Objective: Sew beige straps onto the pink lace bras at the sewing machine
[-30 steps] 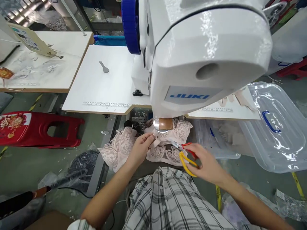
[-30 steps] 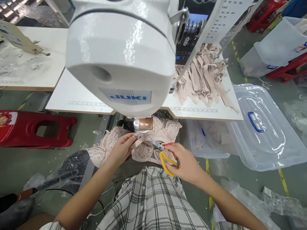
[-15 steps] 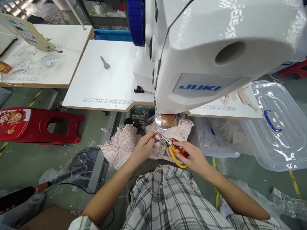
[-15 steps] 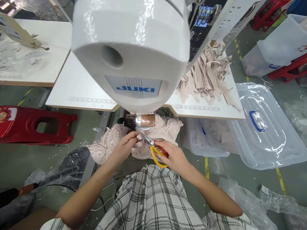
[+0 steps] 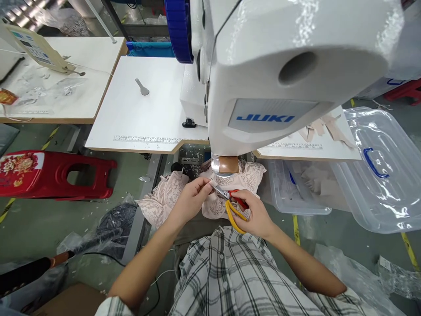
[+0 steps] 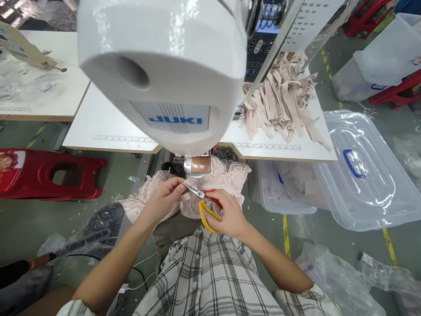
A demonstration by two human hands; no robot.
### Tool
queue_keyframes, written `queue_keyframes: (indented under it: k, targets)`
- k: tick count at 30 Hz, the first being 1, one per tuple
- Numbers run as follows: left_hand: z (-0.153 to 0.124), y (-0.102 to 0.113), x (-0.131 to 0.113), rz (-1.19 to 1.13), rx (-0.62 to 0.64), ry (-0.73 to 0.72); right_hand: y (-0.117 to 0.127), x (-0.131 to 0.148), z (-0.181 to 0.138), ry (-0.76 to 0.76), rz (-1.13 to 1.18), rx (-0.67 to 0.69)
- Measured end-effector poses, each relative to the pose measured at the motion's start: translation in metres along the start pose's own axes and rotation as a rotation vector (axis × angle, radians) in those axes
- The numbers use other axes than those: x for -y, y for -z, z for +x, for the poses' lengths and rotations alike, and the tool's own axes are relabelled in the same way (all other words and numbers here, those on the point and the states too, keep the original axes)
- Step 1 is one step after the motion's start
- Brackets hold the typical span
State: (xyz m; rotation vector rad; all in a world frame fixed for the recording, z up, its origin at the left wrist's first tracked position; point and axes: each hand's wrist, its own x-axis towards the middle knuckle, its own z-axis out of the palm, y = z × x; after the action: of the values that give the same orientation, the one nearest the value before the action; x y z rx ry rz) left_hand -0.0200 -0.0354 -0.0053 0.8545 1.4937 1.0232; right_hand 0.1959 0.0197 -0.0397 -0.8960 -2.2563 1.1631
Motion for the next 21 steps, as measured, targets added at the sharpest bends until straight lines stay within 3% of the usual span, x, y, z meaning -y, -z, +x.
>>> queue_keyframes:
  k: [9, 15, 18, 21]
  targets:
    - [0.003, 0.004, 0.007, 0.021, -0.063, 0.014, 0.004, 0.004, 0.008, -0.168, 0.080, 0.086]
    - [0.001, 0.001, 0.001, -0.037, -0.194, -0.017, 0.010, -0.008, -0.010, -0.237, 0.066, 0.018]
    - [0.000, 0.007, 0.000, 0.140, -0.272, -0.120, 0.027, -0.021, -0.013, -0.265, 0.015, 0.028]
    - [0.001, 0.014, 0.003, 0.430, -0.314, -0.222, 0.058, -0.036, 0.008, -0.294, -0.149, 0.008]
